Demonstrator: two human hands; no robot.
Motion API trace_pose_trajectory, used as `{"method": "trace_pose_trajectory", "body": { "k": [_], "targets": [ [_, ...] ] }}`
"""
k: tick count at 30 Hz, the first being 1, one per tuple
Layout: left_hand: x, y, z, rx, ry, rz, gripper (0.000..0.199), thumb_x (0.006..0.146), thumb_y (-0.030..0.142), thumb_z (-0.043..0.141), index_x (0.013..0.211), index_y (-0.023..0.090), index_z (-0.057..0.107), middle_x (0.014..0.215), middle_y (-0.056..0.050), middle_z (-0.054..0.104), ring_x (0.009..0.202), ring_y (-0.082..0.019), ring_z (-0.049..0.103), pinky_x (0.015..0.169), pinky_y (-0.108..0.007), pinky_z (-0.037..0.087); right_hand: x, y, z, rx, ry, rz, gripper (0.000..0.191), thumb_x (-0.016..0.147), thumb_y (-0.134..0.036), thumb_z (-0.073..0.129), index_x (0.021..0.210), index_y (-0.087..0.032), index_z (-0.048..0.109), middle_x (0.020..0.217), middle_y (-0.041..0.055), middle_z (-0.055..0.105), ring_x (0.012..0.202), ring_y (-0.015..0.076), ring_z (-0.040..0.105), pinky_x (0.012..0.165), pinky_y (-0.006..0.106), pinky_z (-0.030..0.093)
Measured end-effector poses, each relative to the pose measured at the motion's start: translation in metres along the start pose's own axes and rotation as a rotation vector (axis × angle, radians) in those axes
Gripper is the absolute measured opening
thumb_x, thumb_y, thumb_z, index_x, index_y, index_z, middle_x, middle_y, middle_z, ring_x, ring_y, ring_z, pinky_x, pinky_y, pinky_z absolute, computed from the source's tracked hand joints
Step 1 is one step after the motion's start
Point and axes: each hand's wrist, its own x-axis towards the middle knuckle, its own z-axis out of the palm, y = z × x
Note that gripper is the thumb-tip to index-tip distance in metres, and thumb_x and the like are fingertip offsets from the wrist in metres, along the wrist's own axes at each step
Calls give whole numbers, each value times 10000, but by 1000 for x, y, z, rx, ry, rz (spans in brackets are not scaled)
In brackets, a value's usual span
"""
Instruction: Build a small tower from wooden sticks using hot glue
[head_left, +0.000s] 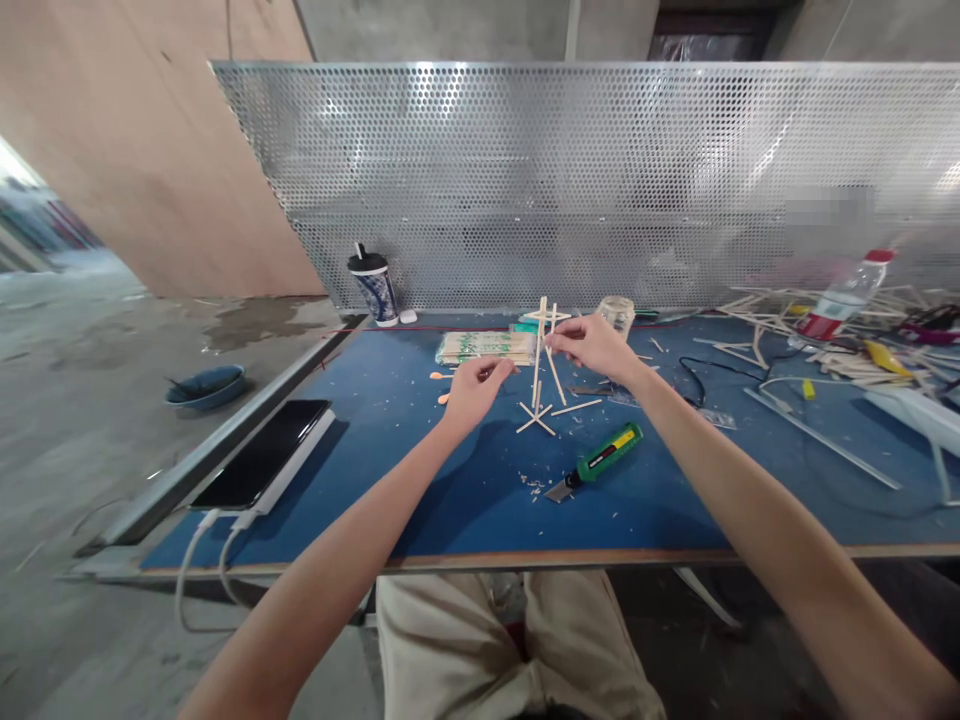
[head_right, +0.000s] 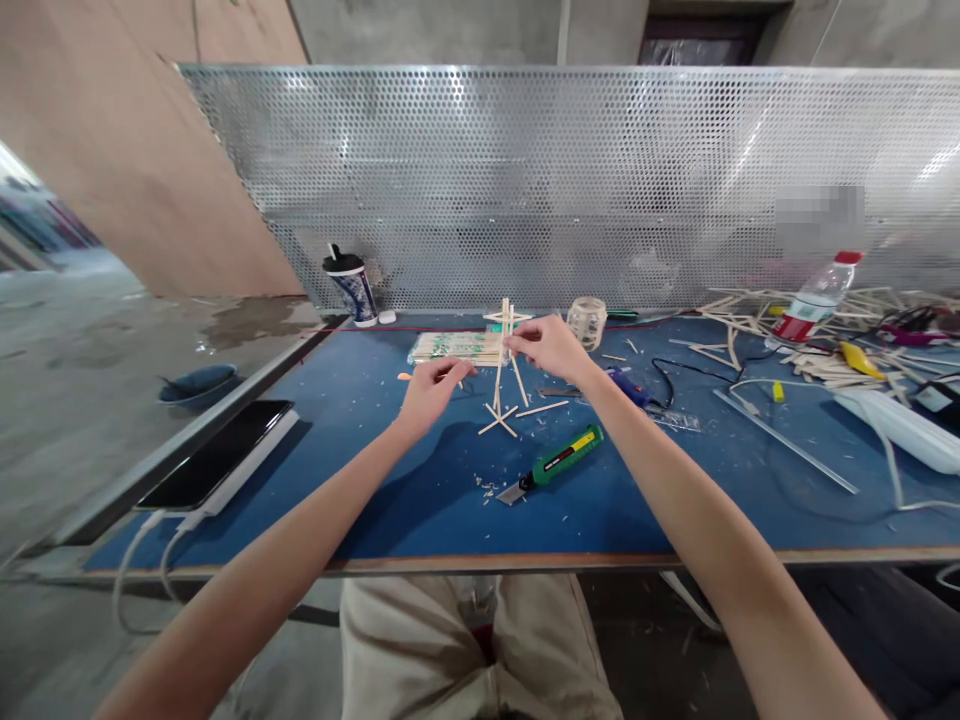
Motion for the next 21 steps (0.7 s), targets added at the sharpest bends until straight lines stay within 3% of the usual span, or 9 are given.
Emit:
{"method": "trace_pose_trajectory", "body": {
  "k": [4, 8, 14, 21],
  "targets": [
    [-6, 8, 4, 77, -7, 138, 292, 889, 436, 614, 921, 179, 750, 824, -33, 716, 564, -107, 464, 557, -243, 384, -13, 5, 12, -50, 205, -66, 298, 841, -459, 661, 879, -179, 754, 678, 35, 693, 554, 158, 625, 602, 311, 500],
    [-11, 14, 6, 128, -90, 202, 298, 823, 442, 700, 1017, 221, 755, 906, -35, 751, 526, -93, 466, 554, -240, 414, -27, 9, 23, 68, 246, -116, 238, 863, -385, 641, 937, -181, 739, 811, 60, 737, 689, 192, 700, 714, 344, 567],
    [-13, 15, 10, 246, -97, 103, 291, 804, 476, 698, 941, 239, 796, 791, -43, 753, 541, -116, 512, 579, -258, 415, -43, 7, 37, 40, 337, -200, 179, 862, -348, 653, 919, -196, 728, 875, 56, 751, 777, 197, 711, 785, 355, 582],
    [-14, 14, 16, 281, -99, 58, 284, 804, 478, 682, 902, 242, 805, 725, -32, 733, 510, -111, 467, 553, -259, 369, -50, -2, 43, -97, 312, -216, 194, 904, -360, 610, 938, -212, 731, 911, 48, 754, 811, 188, 694, 796, 339, 561]
  ]
}}
